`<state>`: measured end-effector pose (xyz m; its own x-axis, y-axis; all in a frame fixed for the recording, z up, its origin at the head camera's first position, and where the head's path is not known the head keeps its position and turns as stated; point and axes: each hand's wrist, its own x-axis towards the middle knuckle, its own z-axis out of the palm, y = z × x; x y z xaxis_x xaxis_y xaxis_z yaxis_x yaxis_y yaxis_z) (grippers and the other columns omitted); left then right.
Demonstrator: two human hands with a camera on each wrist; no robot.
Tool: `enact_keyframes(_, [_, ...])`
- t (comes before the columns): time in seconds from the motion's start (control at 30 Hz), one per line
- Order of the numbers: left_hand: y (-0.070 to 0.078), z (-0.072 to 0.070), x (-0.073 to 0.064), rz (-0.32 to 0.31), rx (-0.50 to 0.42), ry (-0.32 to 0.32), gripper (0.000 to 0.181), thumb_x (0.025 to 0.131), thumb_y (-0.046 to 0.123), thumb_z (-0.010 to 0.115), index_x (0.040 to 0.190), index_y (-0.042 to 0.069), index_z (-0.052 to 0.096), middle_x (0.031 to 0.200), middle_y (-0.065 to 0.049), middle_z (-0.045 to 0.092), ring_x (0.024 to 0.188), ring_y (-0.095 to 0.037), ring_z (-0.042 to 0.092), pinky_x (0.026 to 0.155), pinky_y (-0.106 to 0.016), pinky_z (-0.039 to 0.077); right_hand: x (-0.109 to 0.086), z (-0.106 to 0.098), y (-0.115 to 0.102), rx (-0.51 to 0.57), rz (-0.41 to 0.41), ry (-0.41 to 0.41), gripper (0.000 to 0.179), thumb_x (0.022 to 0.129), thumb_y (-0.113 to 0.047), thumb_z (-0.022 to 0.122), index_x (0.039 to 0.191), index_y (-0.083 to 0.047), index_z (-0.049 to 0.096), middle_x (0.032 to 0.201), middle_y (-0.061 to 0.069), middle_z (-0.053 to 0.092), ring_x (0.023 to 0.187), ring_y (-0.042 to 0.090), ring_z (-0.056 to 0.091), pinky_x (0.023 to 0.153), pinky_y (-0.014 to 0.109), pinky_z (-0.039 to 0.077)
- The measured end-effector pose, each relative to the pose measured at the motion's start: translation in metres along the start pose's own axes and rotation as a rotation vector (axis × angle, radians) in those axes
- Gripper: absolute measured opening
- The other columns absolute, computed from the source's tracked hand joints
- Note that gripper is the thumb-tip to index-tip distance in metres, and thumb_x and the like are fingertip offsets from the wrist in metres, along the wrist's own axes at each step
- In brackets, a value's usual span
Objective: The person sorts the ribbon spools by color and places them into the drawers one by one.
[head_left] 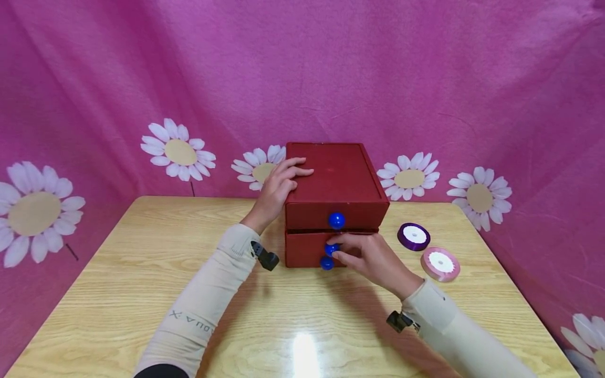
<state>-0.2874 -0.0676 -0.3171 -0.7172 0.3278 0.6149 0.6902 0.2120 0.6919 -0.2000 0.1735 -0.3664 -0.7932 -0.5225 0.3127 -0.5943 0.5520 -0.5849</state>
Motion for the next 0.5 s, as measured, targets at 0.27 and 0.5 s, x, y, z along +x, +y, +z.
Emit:
enact_keyframes(0.27, [-0.021,0.003,0.003,0.004,0.024,0.009,0.046,0.087,0.001,0.035,0.119,0.003,0.067,0.142,-0.012,0.046,0.137,-0.027,0.032,0.110,-0.049,0.020,-0.012,0.001,-0.008,-0.066,-0.010,0.008,0.027,0.086,-0.017,0.071,0.113,-0.023,0.070,0.098,-0.013,0.069,0.083,0.001,0.063,0.076,0.028,0.053])
enact_keyframes(0.5, [-0.029,0.003,0.003,0.006,0.040,0.012,0.048,0.085,0.009,0.036,0.119,0.012,0.069,0.142,-0.003,0.047,0.136,-0.015,0.033,0.109,-0.044,0.022,-0.022,0.001,-0.018,-0.048,0.022,-0.019,0.028,0.087,-0.017,0.070,0.115,-0.022,0.069,0.095,-0.012,0.070,0.074,0.002,0.062,0.066,0.024,0.052])
